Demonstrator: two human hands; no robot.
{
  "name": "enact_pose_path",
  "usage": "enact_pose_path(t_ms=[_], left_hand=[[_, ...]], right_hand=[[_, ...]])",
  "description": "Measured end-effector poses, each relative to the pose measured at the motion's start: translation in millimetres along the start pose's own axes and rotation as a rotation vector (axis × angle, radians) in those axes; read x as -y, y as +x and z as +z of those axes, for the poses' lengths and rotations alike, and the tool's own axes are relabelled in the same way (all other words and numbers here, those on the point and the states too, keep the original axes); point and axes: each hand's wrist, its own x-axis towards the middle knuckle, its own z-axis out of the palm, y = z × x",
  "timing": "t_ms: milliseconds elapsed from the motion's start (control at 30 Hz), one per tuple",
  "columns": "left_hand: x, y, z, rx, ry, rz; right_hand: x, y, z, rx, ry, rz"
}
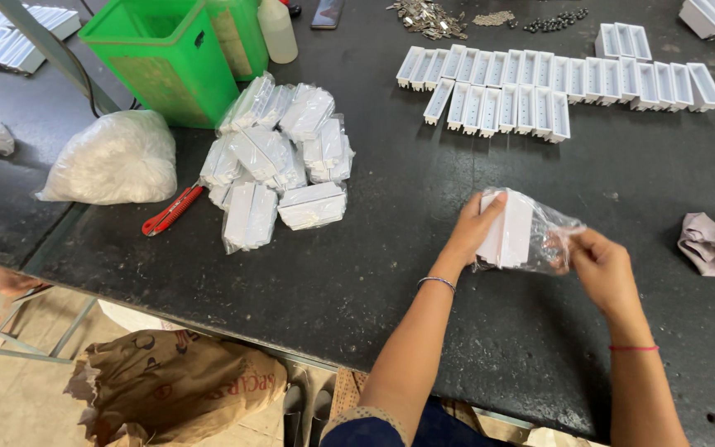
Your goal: The person wipes the interior and exterior of small white plastic rectangular parts with a cloth, then places them on the table. The person also unwraps a plastic bag containing similar parts and places them on the table.
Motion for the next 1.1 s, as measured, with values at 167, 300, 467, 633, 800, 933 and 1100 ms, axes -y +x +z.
enact_pose_path(t_ms=[167,300,467,633,800,933,1100], left_hand=[[0,0,4,0.046,0.032,0.002],[-1,0,5,0.047,0.048,0.002],[1,2,5,0.001,0.057,-0.014],[6,1,9,0.011,0.242,0.122],[8,-1,16,-0.011,0.315,0.116],[6,-5,21,-0.032,0.288,0.102],[5,-6,24,-0.035,0.206,0.093]], right_hand=[[20,1,-7,0.065,0.032,0.059],[25,1,-12,0.061,0.189,-0.018],[2,5,-14,0.033,0.266,0.074],[-16,6,-12,0.088,-0.121,-0.041],[-19,8,-3,0.109,-0.108,0.006],[-24,10,1,0.081,0.074,0.112],[-33,14,-2,0.046,0.217,0.202]])
